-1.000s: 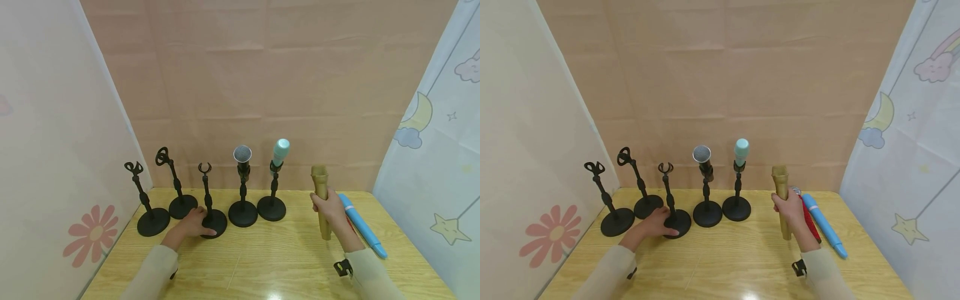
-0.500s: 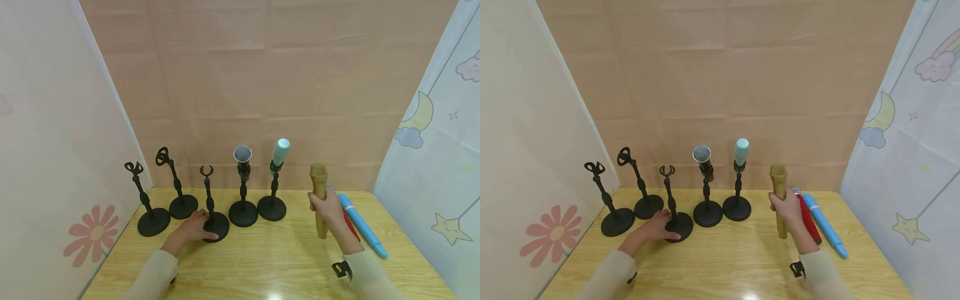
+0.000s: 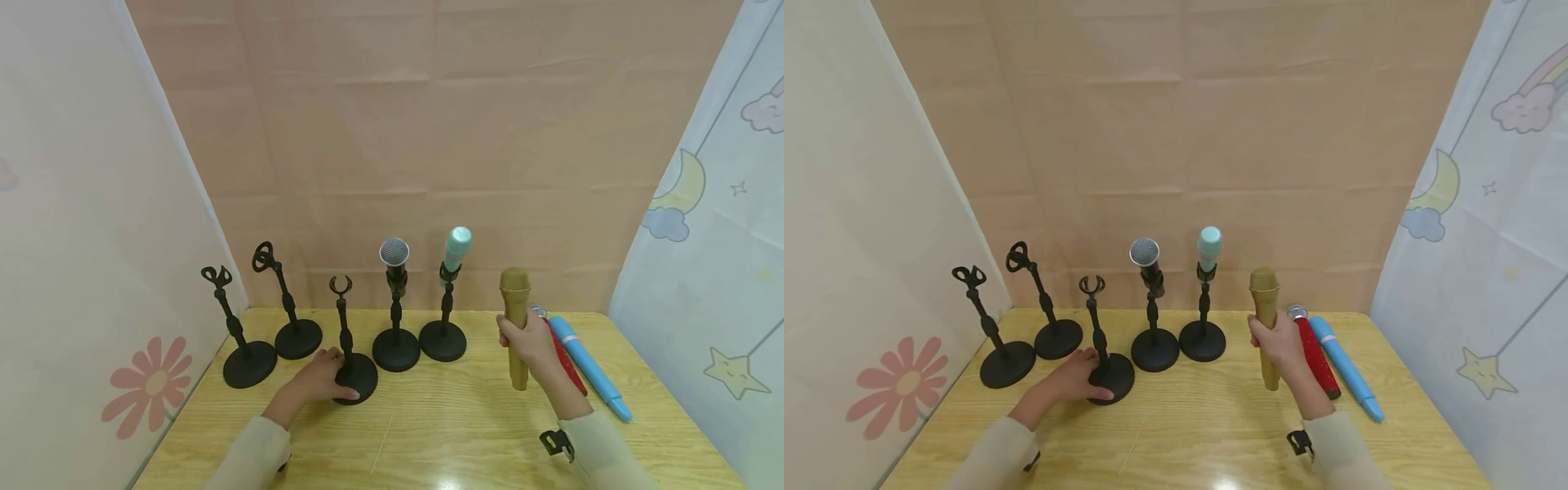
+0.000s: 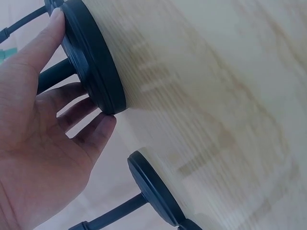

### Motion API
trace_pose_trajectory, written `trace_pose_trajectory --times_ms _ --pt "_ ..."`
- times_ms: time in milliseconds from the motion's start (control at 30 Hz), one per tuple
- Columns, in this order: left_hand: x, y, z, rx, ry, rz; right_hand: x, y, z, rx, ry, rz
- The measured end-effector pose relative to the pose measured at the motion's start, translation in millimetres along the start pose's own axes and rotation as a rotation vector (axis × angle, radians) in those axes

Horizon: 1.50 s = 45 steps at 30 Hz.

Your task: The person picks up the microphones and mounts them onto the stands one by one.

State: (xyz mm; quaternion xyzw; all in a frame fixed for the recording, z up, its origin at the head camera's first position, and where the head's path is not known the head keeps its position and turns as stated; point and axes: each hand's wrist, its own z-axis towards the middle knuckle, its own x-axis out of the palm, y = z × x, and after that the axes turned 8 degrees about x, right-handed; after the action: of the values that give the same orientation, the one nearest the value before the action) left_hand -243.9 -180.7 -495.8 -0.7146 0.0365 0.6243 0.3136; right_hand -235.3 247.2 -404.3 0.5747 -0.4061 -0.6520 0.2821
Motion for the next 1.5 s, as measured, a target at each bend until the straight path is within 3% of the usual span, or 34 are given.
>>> trace_pose_trajectory --times_ms 267,933,1500 --pt "2.7 -10.0 -2.7 0.024 0.002 0.013 4.0 3.3 -2.4 -0.049 0.011 0.010" --pt "8.8 -29.3 -3.7 0.073 0.015 0.051 11.6 14.5 -11.2 -0.043 -0.016 0.038" --pt "11.4 -44.3 -5.8 0.113 0.029 0.073 20.8 32.0 -19.3 -0.091 0.036 0.176"
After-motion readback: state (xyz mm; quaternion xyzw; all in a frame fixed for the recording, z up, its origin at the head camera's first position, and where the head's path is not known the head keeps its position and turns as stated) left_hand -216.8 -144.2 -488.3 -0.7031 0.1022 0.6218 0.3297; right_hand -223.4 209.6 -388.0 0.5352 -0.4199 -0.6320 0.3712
